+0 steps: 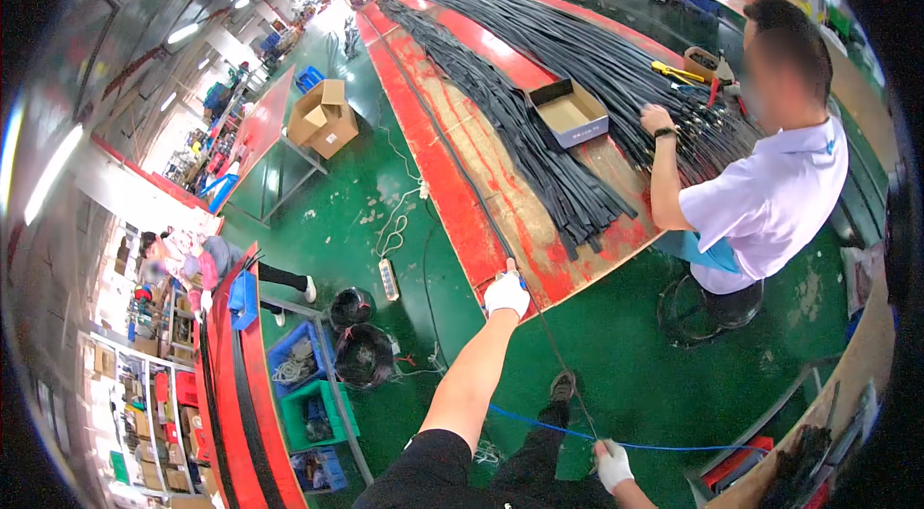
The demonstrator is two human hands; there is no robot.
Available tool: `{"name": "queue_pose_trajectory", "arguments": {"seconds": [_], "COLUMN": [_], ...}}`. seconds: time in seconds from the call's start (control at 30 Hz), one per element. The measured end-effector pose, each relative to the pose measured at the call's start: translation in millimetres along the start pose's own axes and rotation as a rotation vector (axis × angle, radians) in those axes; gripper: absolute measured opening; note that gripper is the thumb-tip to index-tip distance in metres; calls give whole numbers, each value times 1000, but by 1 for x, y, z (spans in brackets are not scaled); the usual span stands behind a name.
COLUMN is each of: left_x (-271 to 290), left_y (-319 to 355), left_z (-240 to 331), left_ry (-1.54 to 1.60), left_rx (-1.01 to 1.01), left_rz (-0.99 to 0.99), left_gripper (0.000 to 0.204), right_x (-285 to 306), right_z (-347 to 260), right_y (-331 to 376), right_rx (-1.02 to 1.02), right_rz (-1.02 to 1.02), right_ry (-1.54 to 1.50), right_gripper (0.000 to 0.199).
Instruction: Assembling black rubber strips and attaching small components using handheld tools on a workshop table.
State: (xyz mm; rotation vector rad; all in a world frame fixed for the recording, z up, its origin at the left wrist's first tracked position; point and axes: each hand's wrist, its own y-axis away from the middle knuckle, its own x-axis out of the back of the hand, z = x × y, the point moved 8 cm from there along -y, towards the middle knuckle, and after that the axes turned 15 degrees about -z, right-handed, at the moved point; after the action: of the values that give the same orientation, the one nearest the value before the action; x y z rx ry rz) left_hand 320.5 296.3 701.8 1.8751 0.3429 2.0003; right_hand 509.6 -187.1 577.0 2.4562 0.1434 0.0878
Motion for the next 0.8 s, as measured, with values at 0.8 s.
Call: {"name": "queue_pose_trajectory", "arguments": {"seconds": [0.8], "left_x": [-6], "left_y": [4], "left_z": [-6], "left_ry": [-45], "left_rx": [37], "left_rz": [-69], "left_gripper": [82], "right_x": [9], "right_z": [-8], "right_y": [-1], "right_rx": [97], "right_rz": [-27], "right_ry": [69], "right_gripper": [36]}}
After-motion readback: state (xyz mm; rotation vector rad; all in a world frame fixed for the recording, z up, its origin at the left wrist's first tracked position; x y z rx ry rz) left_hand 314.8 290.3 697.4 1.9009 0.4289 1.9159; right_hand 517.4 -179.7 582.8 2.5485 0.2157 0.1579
